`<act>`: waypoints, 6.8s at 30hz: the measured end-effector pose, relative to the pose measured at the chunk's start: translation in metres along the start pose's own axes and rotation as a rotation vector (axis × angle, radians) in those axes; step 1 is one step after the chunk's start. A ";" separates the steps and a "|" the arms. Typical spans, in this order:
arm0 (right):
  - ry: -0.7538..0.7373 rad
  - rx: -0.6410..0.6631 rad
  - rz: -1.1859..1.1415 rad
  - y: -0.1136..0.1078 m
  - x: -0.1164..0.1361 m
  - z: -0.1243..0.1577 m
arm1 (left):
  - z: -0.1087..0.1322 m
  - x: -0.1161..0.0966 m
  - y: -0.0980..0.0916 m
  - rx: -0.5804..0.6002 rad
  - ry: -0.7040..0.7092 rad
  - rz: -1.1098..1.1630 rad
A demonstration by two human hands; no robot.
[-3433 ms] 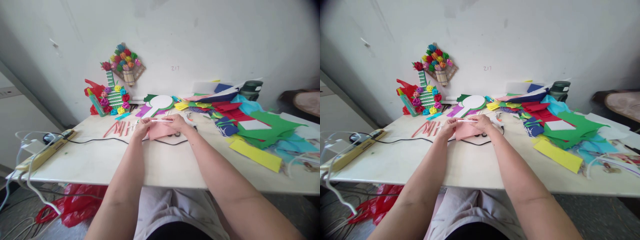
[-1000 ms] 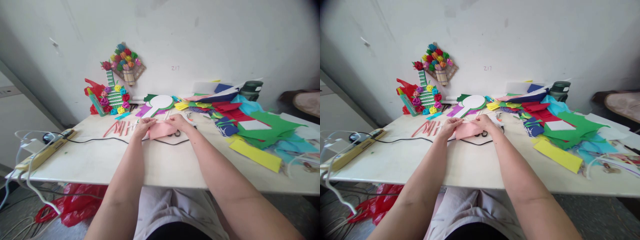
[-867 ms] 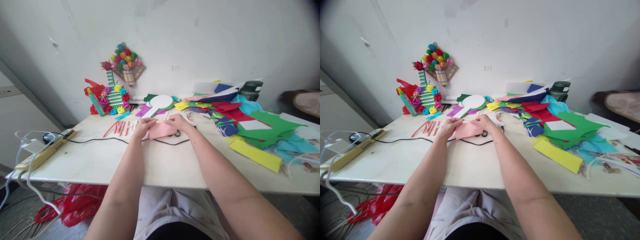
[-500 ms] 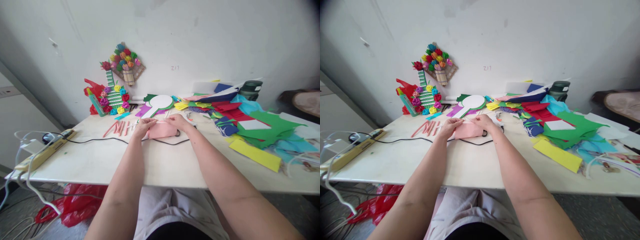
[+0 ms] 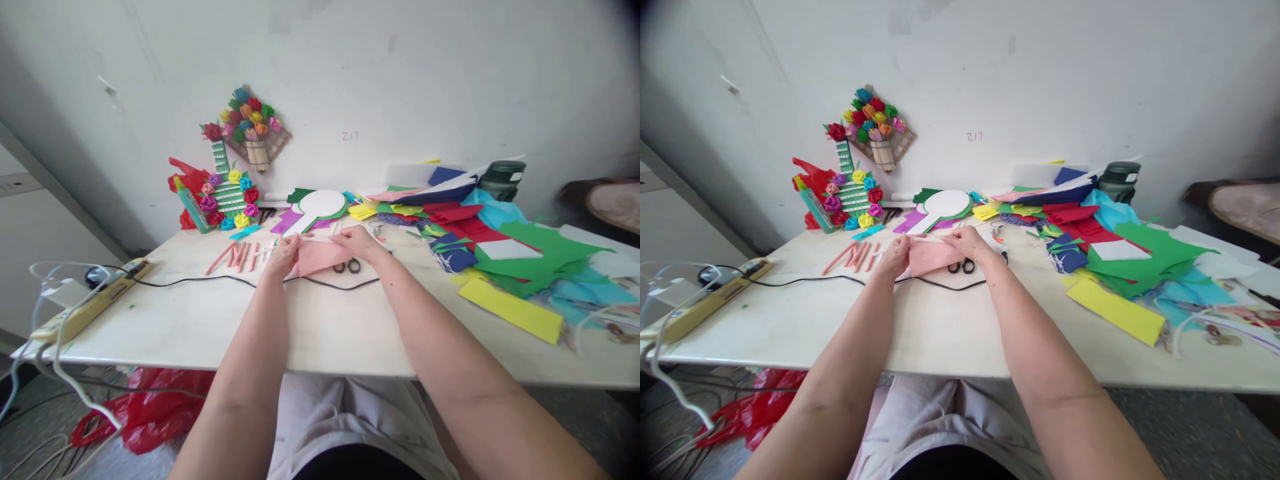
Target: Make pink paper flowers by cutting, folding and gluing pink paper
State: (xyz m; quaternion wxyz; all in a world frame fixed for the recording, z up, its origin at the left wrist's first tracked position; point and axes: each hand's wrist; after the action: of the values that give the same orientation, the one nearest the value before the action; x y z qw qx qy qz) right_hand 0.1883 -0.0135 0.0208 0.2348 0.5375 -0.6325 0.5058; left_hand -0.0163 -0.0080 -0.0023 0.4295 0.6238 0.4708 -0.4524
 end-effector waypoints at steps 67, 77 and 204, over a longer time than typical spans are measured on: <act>0.106 -0.174 -0.482 -0.001 -0.017 -0.005 | 0.000 -0.007 -0.002 0.014 0.009 0.123; 0.187 -0.137 -0.543 -0.002 -0.015 -0.002 | -0.001 -0.006 -0.004 0.010 0.016 0.087; 0.144 -0.066 -0.564 -0.013 -0.012 0.002 | 0.003 -0.009 -0.009 0.063 -0.005 0.094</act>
State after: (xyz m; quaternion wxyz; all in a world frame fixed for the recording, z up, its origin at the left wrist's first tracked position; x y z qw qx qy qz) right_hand 0.2044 -0.0084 0.0146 0.4278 0.6468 -0.4561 0.4366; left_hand -0.0272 -0.0108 0.0049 0.4317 0.6572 0.4254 -0.4480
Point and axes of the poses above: each hand's wrist, its own z-axis away from the middle knuckle, its own y-axis out of the palm, x = y × z, and after that the axes turned 3 degrees about -z, right-handed
